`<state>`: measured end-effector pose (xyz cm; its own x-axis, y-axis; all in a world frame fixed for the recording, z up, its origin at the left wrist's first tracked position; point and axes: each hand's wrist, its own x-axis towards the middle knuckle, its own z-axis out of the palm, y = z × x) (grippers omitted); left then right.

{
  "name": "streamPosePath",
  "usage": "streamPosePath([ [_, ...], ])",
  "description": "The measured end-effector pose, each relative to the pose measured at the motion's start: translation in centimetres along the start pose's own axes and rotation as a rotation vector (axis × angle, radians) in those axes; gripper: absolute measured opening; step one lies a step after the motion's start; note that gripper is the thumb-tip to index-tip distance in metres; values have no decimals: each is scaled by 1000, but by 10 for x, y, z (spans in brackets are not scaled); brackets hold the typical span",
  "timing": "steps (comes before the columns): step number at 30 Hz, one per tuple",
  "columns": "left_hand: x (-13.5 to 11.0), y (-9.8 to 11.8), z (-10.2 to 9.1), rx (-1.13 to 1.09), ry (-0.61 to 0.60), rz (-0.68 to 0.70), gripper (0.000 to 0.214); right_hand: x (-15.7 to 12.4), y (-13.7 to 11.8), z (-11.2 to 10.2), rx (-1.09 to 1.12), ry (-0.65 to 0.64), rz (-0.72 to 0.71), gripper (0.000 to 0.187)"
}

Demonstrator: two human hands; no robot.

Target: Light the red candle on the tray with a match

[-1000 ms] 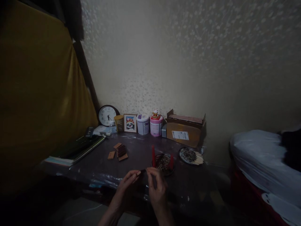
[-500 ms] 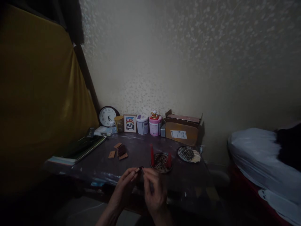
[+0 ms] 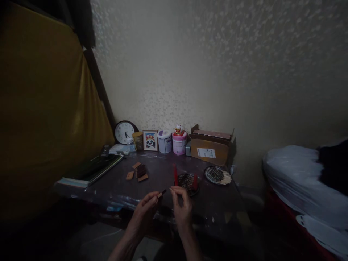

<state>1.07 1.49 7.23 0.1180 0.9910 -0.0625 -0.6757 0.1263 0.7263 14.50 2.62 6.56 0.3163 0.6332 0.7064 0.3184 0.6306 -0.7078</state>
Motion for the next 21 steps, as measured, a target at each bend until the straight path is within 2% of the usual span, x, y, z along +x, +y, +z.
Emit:
streamPosePath([
  [6, -2, 2, 5, 8, 14, -6, 24, -4, -1, 5, 116, -47, 48, 9],
  [15, 1, 1, 0, 10, 0, 9, 25, -5, 0, 3, 80, -159, 91, 11],
  [21, -3, 3, 4, 33, 20, 0, 24, -5, 0, 0, 55, -157, 66, 13],
])
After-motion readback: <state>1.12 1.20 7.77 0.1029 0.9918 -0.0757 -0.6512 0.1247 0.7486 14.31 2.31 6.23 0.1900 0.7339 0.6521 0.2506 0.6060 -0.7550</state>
